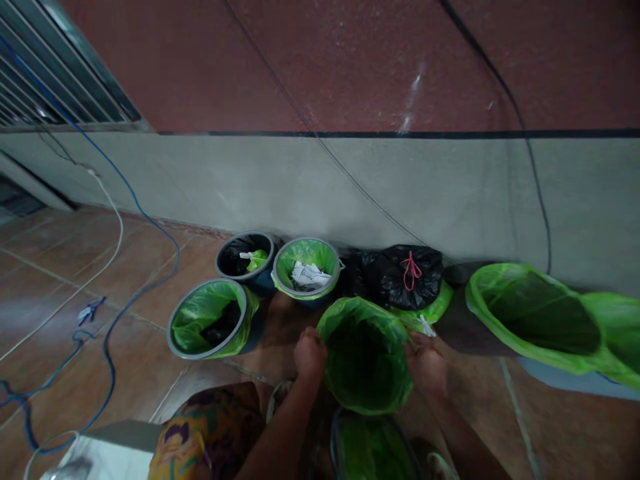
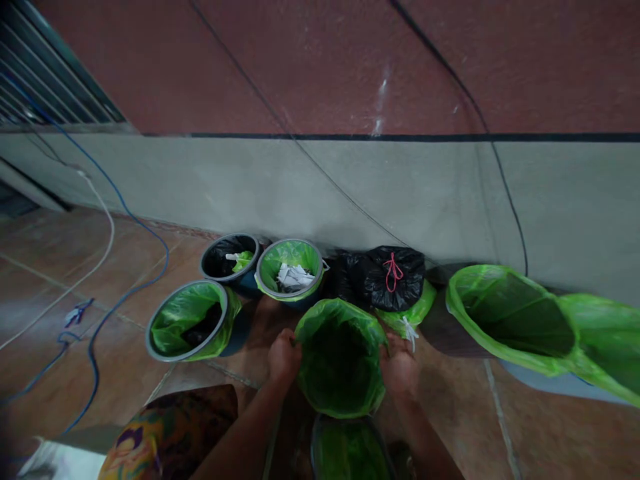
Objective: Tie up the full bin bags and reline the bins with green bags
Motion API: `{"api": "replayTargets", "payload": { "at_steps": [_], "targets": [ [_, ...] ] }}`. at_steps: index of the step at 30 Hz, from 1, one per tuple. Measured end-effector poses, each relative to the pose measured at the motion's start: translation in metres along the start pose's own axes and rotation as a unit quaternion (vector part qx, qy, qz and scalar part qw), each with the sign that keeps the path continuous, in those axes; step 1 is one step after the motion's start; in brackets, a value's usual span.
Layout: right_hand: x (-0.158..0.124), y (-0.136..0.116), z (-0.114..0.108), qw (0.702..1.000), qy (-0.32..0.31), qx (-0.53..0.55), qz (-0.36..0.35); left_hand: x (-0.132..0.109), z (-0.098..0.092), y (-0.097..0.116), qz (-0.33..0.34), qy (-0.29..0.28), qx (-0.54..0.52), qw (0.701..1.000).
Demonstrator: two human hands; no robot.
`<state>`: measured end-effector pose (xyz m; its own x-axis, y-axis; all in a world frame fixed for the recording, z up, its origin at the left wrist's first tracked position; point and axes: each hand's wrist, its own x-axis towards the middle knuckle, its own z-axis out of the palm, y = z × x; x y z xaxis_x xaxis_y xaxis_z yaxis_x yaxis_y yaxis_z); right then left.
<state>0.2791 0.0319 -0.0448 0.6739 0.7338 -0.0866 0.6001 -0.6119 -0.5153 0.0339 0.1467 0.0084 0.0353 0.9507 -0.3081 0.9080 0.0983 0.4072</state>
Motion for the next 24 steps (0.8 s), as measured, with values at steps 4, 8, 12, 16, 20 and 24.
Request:
{"api": "replayTargets", "payload": {
  "at_steps": [4, 8, 12, 16, 20, 24],
  "targets": [
    [-0.04, -0.044, 0.003, 0.995, -0.068, 0.023, -0.075, -0.006, -0.008, 0.009, 0.012, 0.0, -0.007, 1.0],
    [-0.099, -0.092, 0.023, 0.95, -0.244, -0.004, -0.197, 0.003, -0.003, -0.004, 0.028, -0.024, -0.1, 0.994],
    [-0.127, -0.108, 0.039, 0.94, -0.275, -0.076, -0.184, 0.016, 0.005, -0.03, -0.006, -0.019, -0.206, 0.978],
    [-0.121, -0.1, 0.045, 0.95, -0.27, -0.031, -0.155, 0.014, 0.008, -0.046, -0.073, 0.02, -0.22, 0.973],
    [-0.113, -0.091, 0.048, 0.956, -0.263, 0.06, -0.115, 0.004, 0.011, -0.045, -0.091, -0.025, -0.199, 0.975],
    [-0.102, -0.091, 0.051, 0.95, -0.289, 0.098, -0.062, 0.001, 0.012, -0.037, -0.07, -0.064, -0.169, 0.981]
  ]
}}
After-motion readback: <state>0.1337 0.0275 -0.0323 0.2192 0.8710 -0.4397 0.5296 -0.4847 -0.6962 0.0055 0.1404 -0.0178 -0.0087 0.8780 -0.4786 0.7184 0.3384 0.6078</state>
